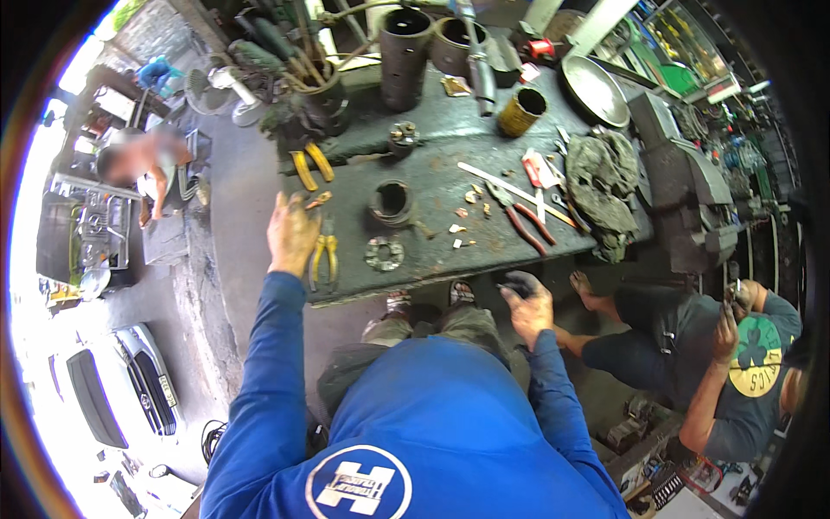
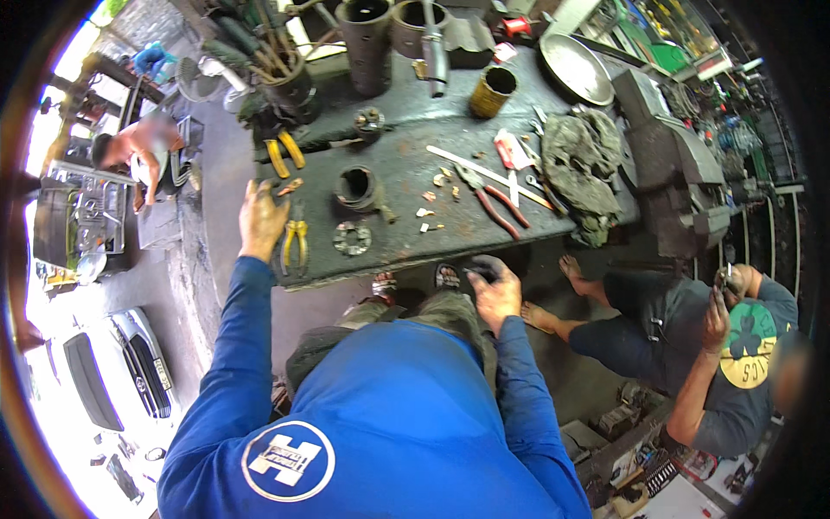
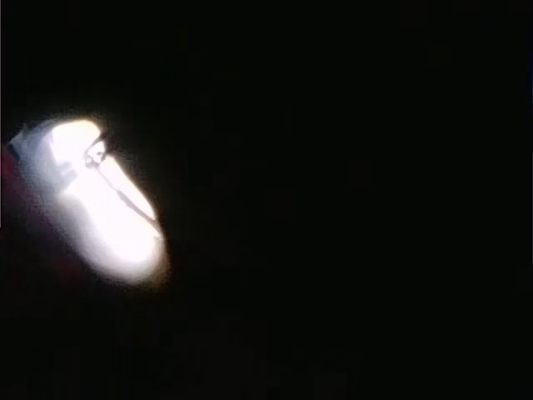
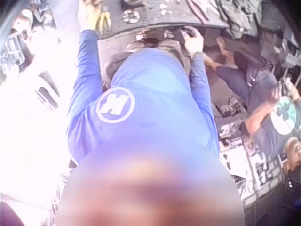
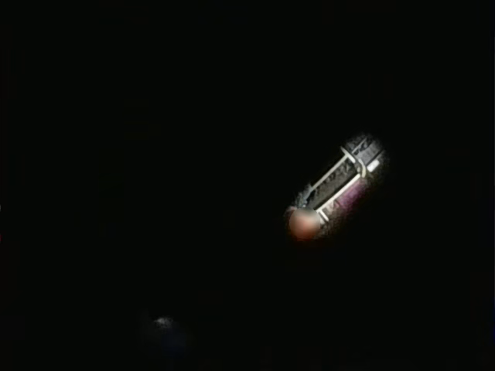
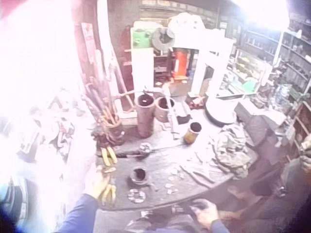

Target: The person walks to a workbench and handles small metal parts, then uses a hammer and chisel to strike a metal piece clamped in a vise. The person repeatedly positions the chisel and strikes the part, then removes and repositions it.

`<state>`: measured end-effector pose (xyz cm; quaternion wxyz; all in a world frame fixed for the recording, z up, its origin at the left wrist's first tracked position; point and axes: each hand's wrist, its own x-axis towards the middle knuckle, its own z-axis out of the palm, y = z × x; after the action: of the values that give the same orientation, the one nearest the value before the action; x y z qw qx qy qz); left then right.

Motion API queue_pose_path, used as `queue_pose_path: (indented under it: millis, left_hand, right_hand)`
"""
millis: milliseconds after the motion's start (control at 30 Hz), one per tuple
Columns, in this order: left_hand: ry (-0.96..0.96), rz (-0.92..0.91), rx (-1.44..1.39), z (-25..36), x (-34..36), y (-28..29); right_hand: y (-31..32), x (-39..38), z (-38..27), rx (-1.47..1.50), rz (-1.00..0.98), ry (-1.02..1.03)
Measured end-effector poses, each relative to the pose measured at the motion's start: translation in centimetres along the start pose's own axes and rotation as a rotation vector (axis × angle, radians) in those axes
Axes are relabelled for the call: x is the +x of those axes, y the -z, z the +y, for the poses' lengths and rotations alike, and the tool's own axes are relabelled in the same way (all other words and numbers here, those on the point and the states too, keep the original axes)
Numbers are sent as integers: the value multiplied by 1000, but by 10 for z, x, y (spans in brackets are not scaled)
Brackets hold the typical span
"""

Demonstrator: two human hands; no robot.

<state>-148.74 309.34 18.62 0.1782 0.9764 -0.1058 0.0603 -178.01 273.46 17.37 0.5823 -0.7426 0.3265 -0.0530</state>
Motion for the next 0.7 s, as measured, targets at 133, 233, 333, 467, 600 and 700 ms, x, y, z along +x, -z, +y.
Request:
queue_pose_path:
  millis: [133, 233, 333, 467, 600, 700]
  left_hand:
    - [20, -208, -201, 67, -58, 19]
    - [-74, -558, -487, 127, -104, 11]
    - [-231, -501, -307, 174, -113, -23]
    - [-124, -292, -175, 210, -99, -64]
    - [-23, -267, -65, 228, -89, -81]
    - [67, -318, -30, 238, -86, -89]
  right_hand:
    - [7, 18, 1, -133, -24, 32]
    - [15, 34, -12, -176, -101, -50]
    - [24, 50, -27, -224, -175, 14]
    - [36, 70, -36, -207, -291, 80]
    - [43, 91, -31, -217, -396, 30]
    - [46, 100, -25, -247, -416, 74]
